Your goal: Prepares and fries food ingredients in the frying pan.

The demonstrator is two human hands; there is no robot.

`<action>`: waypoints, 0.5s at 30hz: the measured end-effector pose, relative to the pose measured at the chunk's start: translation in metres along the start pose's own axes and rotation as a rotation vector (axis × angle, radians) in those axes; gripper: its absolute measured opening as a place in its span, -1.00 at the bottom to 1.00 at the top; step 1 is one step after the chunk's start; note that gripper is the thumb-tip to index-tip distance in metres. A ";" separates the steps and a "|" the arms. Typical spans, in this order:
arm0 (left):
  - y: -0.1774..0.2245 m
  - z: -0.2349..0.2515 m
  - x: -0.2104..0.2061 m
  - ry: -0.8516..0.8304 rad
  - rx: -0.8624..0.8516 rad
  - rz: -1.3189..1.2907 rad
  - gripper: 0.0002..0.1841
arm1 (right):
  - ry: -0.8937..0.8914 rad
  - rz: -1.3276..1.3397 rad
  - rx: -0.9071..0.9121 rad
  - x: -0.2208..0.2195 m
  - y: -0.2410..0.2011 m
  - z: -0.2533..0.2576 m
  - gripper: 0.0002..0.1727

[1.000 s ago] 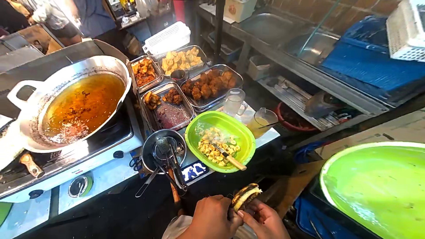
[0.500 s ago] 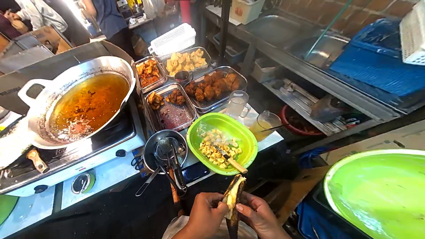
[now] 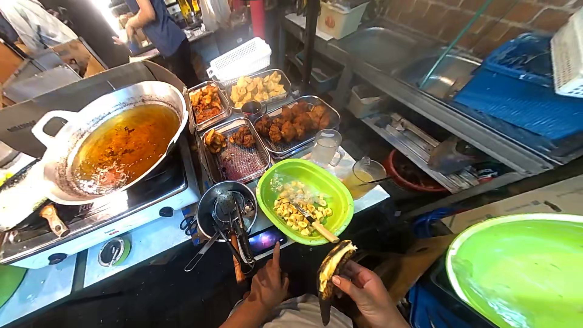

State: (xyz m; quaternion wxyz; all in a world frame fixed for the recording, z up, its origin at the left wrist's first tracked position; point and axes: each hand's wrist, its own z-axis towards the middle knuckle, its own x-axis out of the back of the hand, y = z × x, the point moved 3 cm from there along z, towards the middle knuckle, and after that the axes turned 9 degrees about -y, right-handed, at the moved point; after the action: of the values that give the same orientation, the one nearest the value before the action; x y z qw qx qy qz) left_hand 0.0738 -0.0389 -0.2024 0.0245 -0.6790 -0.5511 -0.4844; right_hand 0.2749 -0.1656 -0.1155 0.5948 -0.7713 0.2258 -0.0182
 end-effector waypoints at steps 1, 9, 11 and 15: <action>-0.001 0.004 -0.001 0.003 0.020 0.001 -0.03 | -0.002 -0.004 -0.003 -0.001 0.000 -0.001 -0.56; -0.003 0.011 -0.002 -0.151 0.176 0.047 -0.01 | -0.009 -0.057 -0.028 0.002 0.006 -0.006 -0.57; -0.003 0.010 -0.002 -0.145 0.172 0.027 -0.01 | 0.003 -0.080 -0.027 0.004 0.005 -0.006 -0.56; -0.003 0.011 -0.001 -0.167 0.205 0.026 -0.01 | 0.003 -0.085 -0.024 0.007 0.005 -0.006 -0.57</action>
State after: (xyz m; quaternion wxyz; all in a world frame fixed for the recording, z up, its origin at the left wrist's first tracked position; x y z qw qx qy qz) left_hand 0.0789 -0.0324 -0.2107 0.0540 -0.7180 -0.5888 -0.3672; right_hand 0.2776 -0.1747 -0.1202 0.5840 -0.7872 0.1938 -0.0421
